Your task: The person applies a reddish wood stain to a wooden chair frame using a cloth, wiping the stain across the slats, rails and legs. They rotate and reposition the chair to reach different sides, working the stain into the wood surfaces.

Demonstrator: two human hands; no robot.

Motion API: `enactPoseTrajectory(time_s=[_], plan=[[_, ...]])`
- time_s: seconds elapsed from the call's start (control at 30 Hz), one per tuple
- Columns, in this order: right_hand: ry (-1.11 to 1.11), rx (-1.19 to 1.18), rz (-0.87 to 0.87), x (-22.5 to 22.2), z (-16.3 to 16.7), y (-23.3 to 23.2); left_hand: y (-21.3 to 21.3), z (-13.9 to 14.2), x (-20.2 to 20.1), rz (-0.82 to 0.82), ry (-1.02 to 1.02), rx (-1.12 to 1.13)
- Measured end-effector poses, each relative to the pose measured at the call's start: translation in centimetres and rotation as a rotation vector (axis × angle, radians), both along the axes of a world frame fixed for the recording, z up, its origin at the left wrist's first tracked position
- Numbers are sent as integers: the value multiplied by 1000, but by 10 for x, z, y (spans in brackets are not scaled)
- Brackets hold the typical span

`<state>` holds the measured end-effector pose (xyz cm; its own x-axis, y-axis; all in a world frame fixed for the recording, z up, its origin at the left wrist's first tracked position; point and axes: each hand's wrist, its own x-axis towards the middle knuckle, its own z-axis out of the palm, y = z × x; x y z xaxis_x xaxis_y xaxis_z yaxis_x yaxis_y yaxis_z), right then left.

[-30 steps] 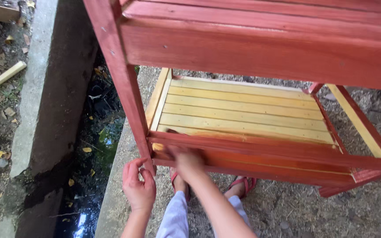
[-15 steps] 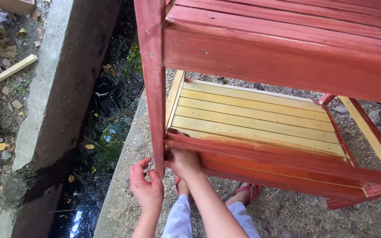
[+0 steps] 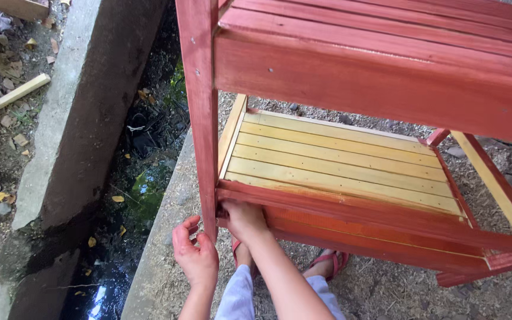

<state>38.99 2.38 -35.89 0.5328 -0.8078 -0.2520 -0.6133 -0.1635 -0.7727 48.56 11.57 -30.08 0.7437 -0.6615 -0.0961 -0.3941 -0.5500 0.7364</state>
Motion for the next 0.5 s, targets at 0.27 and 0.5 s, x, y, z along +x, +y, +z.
enactPoseTrajectory(time_s=[0.27,0.5], plan=[[-36,-269,-54,-20,17,16,7,-1,-1,58,19,-7],[113,-191,-96,13,1,-24,2,-9,-27,-16,37,2]])
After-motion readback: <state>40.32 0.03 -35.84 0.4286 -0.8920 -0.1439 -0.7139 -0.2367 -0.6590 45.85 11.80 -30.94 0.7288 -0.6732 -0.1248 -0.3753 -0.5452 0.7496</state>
